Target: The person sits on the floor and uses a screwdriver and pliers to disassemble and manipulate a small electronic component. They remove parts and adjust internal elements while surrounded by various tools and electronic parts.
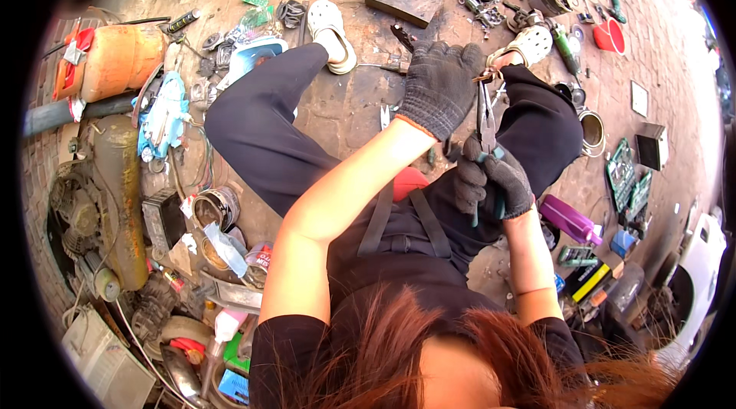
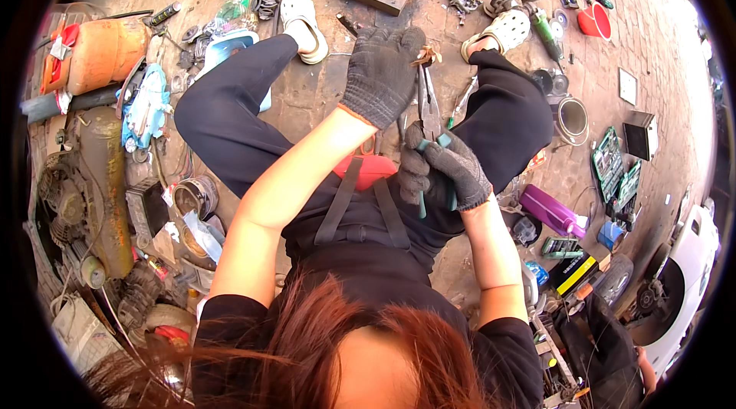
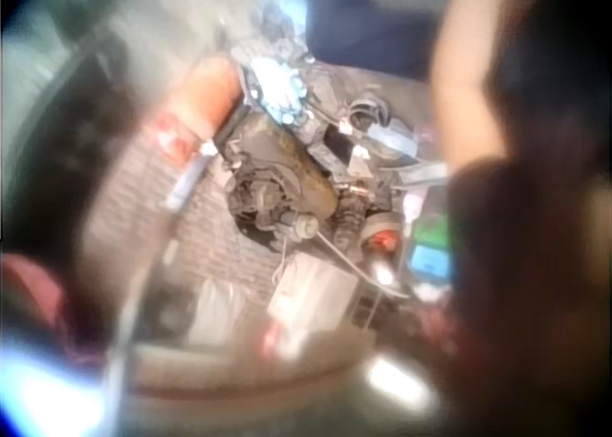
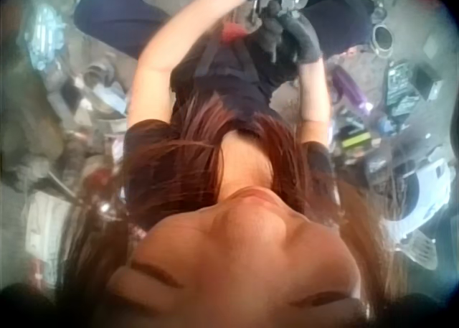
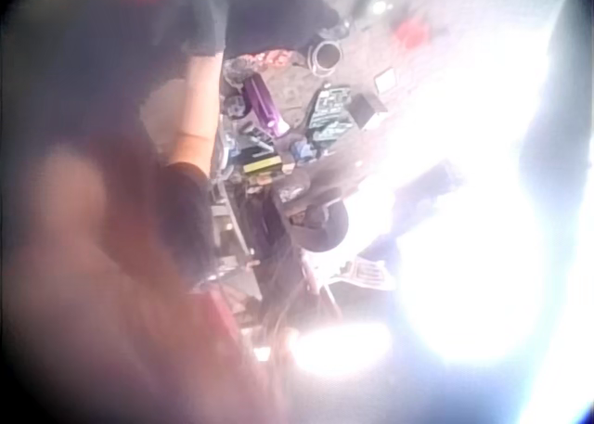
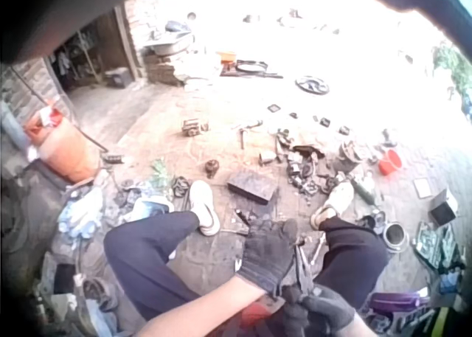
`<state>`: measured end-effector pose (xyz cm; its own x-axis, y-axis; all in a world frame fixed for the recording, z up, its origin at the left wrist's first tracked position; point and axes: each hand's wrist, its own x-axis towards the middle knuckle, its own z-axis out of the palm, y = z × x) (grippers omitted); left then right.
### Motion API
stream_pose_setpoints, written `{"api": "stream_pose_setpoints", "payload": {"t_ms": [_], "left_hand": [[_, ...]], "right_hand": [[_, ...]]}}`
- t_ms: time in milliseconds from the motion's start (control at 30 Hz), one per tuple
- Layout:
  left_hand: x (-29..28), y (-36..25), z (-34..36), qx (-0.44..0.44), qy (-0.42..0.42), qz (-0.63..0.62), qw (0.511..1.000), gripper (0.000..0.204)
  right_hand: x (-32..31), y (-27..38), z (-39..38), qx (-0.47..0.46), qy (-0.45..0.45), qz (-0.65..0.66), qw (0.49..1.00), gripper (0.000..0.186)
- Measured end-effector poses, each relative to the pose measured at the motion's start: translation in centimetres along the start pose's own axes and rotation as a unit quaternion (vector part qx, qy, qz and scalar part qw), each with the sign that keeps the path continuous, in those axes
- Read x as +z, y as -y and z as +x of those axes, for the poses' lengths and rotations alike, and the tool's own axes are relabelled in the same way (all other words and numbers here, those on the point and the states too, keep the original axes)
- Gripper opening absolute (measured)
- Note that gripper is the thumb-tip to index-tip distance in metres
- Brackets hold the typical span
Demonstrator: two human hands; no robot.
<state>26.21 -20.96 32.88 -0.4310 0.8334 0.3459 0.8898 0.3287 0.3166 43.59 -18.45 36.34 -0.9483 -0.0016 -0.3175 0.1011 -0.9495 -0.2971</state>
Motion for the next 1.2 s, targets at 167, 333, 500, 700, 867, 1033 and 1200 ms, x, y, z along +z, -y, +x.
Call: {"api": "stream_pose_setpoints", "payload": {"t_ms": [167, 333, 500, 700, 867, 1033, 1200], "left_hand": [[0.3, 1.3, 0.2, 0.053, 0.061, 0.020, 0.996, 0.018], [-1.2, 0.6, 0.9, -0.014, 0.051, -0.259, 0.965, 0.024], [-0.2, -0.7, 0.7, 0.012, -0.058, -0.362, 0.930, 0.020], [-0.4, -2.4, 1.5, -0.002, -0.163, -0.431, 0.888, 0.019], [-0.7, 0.6, 2.7, -0.016, -0.114, -0.345, 0.931, 0.017], [-1.1, 3.5, 2.5, 0.018, -0.079, -0.222, 0.972, 0.020], [-2.9, 4.1, 2.2, 0.023, 0.017, -0.113, 0.993, 0.029]], "right_hand": [[0.5, 0.6, 0.0, 0.015, -0.036, -0.018, 0.999, 0.029], [-0.9, -0.3, 0.8, 0.015, 0.177, 0.227, 0.958, 0.024], [-0.4, -3.8, 6.0, -0.009, 0.561, 0.419, 0.714, 0.017], [1.2, -4.5, 8.8, -0.009, 0.689, 0.409, 0.599, 0.016], [1.7, -2.4, 2.6, -0.103, 0.149, 0.217, 0.959, 0.035], [1.7, 0.2, 1.4, -0.090, -0.141, -0.180, 0.969, 0.043], [-0.2, 1.3, 2.0, -0.128, -0.228, -0.395, 0.881, 0.038]]}}
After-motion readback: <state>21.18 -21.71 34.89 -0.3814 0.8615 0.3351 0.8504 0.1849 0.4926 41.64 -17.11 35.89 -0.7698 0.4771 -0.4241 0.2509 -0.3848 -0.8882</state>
